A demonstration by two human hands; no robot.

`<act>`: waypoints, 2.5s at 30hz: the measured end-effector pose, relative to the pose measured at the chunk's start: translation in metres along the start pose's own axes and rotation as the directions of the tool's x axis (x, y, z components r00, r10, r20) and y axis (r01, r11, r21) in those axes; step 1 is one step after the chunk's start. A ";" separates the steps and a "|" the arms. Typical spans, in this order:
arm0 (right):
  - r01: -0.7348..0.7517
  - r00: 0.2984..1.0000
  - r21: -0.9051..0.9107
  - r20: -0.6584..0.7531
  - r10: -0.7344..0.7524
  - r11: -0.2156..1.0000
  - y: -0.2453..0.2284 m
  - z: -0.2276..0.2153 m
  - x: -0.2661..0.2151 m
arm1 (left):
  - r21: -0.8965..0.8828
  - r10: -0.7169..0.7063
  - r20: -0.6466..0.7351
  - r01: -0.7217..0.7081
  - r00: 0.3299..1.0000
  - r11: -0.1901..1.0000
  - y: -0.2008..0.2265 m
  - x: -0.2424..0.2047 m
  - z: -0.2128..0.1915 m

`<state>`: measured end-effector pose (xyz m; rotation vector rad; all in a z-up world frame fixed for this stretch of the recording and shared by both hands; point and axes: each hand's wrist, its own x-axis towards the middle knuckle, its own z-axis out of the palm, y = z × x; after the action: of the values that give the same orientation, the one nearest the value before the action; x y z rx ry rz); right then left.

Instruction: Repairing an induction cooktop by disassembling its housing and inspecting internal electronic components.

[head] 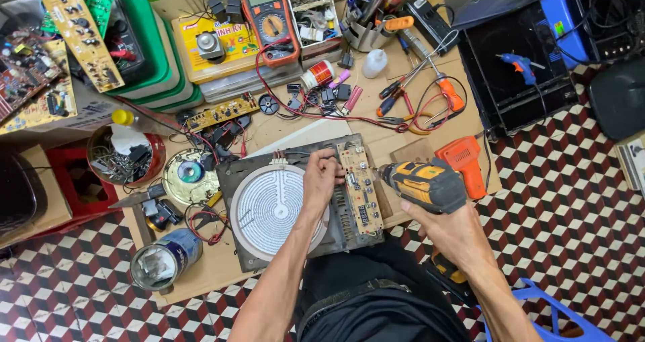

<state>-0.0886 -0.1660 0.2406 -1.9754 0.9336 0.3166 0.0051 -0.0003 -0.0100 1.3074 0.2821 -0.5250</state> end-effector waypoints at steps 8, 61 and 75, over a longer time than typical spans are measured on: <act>-0.060 0.996 -0.045 0.064 0.063 0.997 0.007 0.001 0.008 | 0.287 0.024 0.081 -0.046 0.996 0.957 0.003 -0.015 0.015; 0.168 0.984 -0.237 0.099 -0.149 0.957 -0.026 0.006 0.015 | 0.715 0.184 0.491 -0.514 0.852 0.474 0.038 -0.007 0.025; 0.118 0.988 -0.198 0.118 -0.096 0.973 -0.014 0.008 0.018 | 0.776 0.279 0.467 -0.540 0.839 0.325 0.024 -0.007 0.042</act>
<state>-0.0653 -0.1641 0.2357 -2.1646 0.7467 0.4683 0.0074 -0.0354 0.0238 2.2518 -0.6880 -0.3695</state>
